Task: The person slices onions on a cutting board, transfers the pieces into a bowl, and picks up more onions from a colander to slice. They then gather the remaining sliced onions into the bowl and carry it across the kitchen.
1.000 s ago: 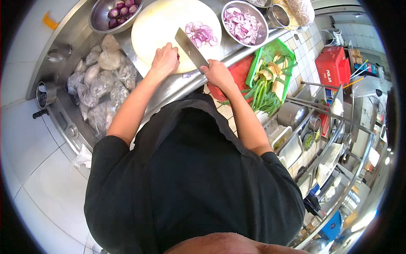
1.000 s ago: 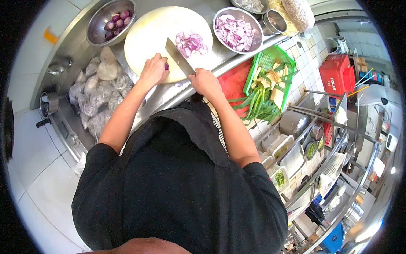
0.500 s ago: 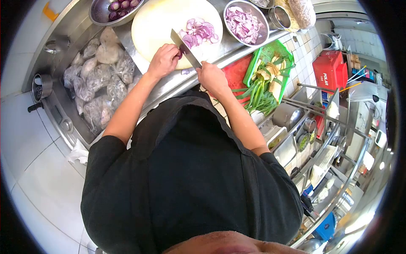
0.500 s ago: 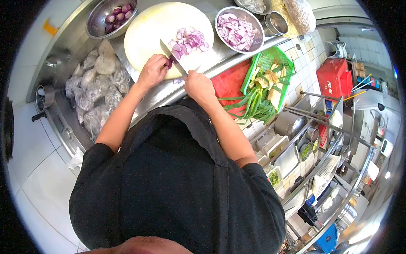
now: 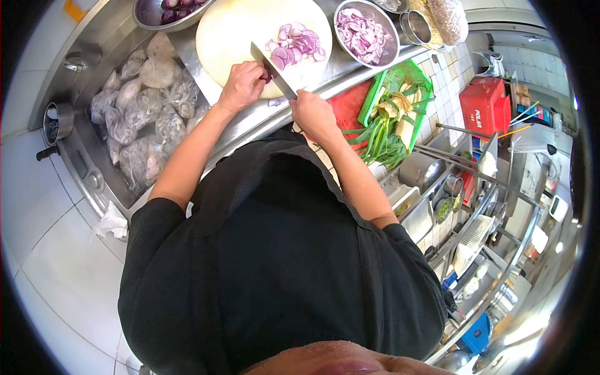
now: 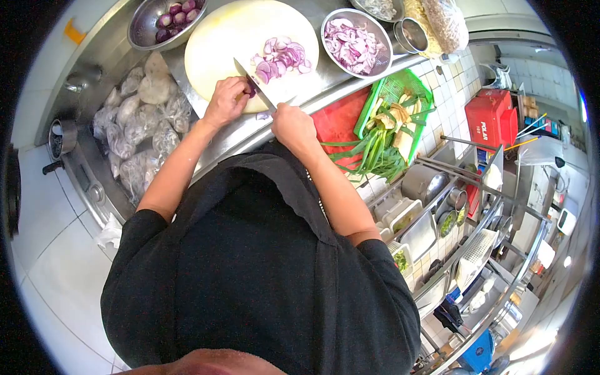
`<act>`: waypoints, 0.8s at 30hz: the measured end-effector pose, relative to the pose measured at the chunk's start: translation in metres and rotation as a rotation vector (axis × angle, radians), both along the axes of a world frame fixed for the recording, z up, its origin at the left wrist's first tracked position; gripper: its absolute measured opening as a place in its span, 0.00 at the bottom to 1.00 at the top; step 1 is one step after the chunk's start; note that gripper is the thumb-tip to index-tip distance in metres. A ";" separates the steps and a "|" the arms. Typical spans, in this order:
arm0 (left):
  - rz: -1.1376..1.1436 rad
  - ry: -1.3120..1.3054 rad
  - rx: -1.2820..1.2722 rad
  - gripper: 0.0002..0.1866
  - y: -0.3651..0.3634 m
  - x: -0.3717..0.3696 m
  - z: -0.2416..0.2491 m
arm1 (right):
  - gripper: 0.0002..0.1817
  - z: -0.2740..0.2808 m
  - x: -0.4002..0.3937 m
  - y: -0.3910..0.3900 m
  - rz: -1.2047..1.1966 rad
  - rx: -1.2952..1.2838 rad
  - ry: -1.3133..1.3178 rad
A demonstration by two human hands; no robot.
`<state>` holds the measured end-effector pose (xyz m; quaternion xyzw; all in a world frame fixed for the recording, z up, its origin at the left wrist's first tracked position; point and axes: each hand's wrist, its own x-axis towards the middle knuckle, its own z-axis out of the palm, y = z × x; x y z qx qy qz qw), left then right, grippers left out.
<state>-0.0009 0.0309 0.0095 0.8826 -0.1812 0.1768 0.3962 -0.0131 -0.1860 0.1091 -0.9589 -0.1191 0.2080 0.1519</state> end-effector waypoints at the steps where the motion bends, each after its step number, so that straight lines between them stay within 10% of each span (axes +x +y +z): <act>1: 0.001 0.001 -0.002 0.09 0.000 0.001 -0.001 | 0.17 0.005 0.002 0.002 -0.001 -0.014 0.004; 20: 0.038 0.103 -0.004 0.13 0.004 0.005 -0.005 | 0.20 0.001 0.033 -0.018 0.011 -0.012 0.042; 24: 0.185 0.463 0.226 0.20 -0.008 0.011 0.028 | 0.21 -0.010 0.043 -0.017 -0.044 -0.020 0.054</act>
